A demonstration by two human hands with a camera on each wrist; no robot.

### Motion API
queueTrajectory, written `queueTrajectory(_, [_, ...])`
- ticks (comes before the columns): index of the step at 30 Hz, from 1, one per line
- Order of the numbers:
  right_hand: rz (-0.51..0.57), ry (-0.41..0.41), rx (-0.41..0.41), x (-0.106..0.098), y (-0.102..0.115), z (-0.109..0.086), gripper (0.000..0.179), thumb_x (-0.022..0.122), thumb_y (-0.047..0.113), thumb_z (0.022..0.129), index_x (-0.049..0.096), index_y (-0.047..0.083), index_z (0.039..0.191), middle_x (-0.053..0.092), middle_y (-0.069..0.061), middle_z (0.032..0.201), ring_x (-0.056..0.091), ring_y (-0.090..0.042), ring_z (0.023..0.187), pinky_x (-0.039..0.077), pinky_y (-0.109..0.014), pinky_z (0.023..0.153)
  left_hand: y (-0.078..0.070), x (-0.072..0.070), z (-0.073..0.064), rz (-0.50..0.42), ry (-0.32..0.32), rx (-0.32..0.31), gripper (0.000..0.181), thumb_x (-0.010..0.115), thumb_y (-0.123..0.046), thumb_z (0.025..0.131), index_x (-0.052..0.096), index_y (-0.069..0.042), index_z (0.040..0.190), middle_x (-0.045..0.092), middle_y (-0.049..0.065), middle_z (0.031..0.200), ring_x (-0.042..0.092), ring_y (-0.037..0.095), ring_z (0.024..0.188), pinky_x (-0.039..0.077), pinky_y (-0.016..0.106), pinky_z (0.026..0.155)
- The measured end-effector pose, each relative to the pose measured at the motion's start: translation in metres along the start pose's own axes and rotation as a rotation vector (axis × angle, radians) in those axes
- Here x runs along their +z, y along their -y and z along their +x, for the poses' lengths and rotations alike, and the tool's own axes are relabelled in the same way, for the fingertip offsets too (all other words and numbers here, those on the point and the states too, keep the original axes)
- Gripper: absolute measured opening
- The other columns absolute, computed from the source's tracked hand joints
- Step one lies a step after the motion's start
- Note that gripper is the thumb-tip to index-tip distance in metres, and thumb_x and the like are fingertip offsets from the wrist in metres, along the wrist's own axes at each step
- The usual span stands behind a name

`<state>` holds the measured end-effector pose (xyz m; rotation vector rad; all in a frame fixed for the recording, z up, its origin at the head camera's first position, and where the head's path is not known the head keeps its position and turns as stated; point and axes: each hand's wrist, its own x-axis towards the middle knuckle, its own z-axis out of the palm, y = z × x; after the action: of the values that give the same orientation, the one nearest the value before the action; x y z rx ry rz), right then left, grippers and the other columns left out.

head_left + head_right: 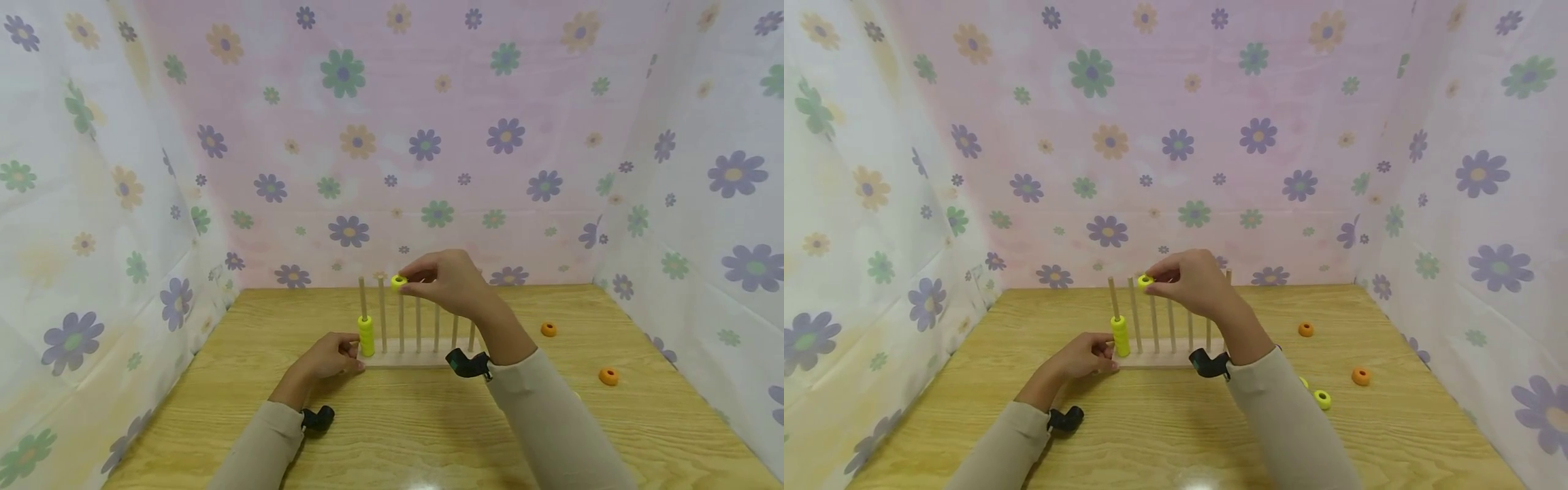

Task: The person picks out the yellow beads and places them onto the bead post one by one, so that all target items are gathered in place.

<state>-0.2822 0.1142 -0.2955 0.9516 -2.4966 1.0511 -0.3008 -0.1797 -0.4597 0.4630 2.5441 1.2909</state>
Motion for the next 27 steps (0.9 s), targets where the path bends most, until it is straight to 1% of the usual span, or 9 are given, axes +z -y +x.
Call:
queueTrajectory(4, [0.004,-0.006,-0.009,0.004,0.002,0.004,0.021,0.084,0.029,0.089,0.082,0.021,0.108,0.077,0.010,0.095,0.071,-0.004,0.081,0.059,-0.027,0.071,-0.003,-0.002,-0.001,0.008,-0.007,-0.004,0.064,0.083,-0.012,0.088,0.058,-0.007,0.147,0.062,0.007,0.097,0.055,0.019,0.080,0.050,0.030,0.064])
queueTrajectory(9, [0.025,0.005,0.017,0.010,0.004,0.008,0.022,0.084,0.030,0.089,0.082,0.021,0.109,0.077,0.009,0.096,0.071,-0.005,0.082,0.059,-0.027,0.073,-0.006,-0.003,-0.003,0.017,-0.009,-0.012,0.064,0.083,-0.011,0.088,0.059,-0.006,0.146,0.062,0.007,0.096,0.055,0.018,0.079,0.049,0.028,0.062])
queueTrajectory(15, [0.024,-0.009,0.034,0.015,0.006,0.010,0.023,0.084,0.031,0.089,0.082,0.021,0.109,0.077,0.008,0.097,0.071,-0.005,0.082,0.060,-0.028,0.073,-0.004,-0.002,0.000,0.013,0.000,-0.011,0.065,0.083,-0.012,0.088,0.058,-0.007,0.148,0.062,0.006,0.095,0.055,0.017,0.078,0.049,0.028,0.063])
queueTrajectory(23, [0.031,-0.031,0.024,0.021,0.011,0.015,0.021,0.083,0.029,0.090,0.082,0.020,0.110,0.077,0.008,0.096,0.072,-0.003,0.081,0.060,-0.026,0.072,-0.002,-0.002,0.000,-0.006,0.003,-0.013,0.063,0.083,-0.011,0.088,0.060,-0.008,0.146,0.061,0.007,0.095,0.055,0.018,0.077,0.049,0.030,0.063])
queueTrajectory(27, [0.039,-0.035,0.022,0.025,0.014,0.018,0.021,0.083,0.028,0.090,0.082,0.019,0.109,0.078,0.007,0.097,0.072,-0.004,0.081,0.060,-0.025,0.072,-0.002,-0.002,0.000,-0.006,0.006,0.001,0.060,0.083,-0.012,0.088,0.062,-0.010,0.144,0.061,0.007,0.094,0.055,0.018,0.075,0.048,0.030,0.063])
